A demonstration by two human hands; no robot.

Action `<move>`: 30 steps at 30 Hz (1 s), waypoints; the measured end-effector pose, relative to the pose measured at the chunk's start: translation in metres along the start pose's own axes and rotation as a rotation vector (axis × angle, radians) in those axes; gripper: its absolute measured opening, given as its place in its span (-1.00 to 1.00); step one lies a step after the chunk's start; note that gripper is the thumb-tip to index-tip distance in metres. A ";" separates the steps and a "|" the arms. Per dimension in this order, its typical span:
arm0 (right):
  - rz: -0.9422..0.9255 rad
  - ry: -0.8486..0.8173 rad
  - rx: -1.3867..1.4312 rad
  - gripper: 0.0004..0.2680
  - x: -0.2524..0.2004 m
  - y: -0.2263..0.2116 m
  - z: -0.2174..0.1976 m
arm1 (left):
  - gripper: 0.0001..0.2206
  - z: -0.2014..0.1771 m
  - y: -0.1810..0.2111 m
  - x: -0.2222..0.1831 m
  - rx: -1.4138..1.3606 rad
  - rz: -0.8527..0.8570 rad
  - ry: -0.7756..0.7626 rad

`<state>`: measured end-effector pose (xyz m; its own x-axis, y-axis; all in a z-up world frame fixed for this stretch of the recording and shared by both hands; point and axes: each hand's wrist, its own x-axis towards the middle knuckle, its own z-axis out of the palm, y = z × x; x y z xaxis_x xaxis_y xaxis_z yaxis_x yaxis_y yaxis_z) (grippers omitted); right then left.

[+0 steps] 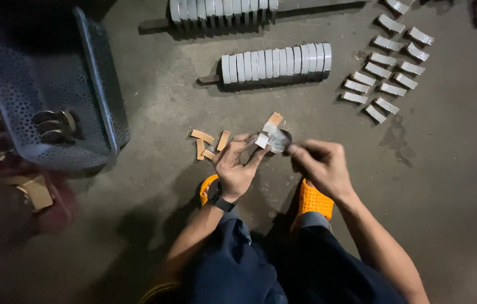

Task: Applying white adhesive to curved metal parts and attaching small rectangular strips to them on a workshop floor.

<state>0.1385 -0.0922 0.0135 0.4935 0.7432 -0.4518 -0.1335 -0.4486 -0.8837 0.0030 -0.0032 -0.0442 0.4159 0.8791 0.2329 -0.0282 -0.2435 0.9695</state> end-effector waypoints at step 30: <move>-0.222 0.387 -0.360 -0.81 0.015 0.055 -0.035 | -0.81 -0.002 -0.036 -0.015 0.068 -0.220 -0.016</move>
<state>0.1690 -0.1232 -0.0372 0.7642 0.6331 -0.1229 0.2765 -0.4938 -0.8244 -0.0042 -0.0066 -0.0824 0.4198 0.9075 0.0143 0.1262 -0.0740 0.9892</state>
